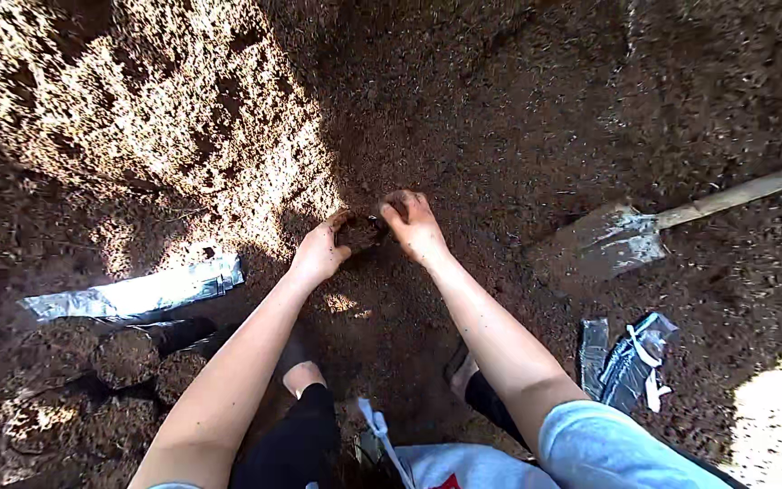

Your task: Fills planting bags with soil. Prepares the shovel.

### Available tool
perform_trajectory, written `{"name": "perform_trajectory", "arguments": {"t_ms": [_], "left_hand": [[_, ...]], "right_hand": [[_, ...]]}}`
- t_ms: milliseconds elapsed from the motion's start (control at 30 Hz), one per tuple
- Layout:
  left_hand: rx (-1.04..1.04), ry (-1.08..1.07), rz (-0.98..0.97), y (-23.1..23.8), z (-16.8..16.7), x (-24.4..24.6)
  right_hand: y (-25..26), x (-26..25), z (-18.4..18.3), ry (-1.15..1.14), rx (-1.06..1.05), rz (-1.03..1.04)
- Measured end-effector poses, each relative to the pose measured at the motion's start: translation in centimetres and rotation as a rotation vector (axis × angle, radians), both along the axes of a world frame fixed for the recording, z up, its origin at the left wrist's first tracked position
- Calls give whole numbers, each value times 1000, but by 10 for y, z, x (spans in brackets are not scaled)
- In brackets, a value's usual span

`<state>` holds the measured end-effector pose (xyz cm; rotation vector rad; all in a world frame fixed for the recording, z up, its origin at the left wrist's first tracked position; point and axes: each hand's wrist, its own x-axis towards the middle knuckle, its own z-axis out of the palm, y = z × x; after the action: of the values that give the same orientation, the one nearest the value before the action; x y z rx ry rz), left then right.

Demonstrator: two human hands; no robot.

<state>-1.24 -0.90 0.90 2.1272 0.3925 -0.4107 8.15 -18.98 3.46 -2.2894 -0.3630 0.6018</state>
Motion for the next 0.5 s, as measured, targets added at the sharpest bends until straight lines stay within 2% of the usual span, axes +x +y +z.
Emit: {"name": "perform_trajectory", "arguments": {"t_ms": [67,167,233,300,367,433,500], "left_hand": [[30,2,-25,-4,-6,-3],[-3,64,-26,-4,0,3],[-56,29,45,4,11,7],[-140,-25,98,9,36,1],[-209,-41,95,12,55,-2],[-205,-22,105,16,38,3],[-104,17,125,18,5,6]], "right_hand": [[-4,-1,-19,-76,-289,149],[5,0,-23,-87,-433,303],[10,5,3,-149,-437,325],[10,5,32,-199,-417,317],[9,6,39,-272,-345,273],[11,10,7,-313,-259,261],[8,13,-34,-171,-163,272]]}}
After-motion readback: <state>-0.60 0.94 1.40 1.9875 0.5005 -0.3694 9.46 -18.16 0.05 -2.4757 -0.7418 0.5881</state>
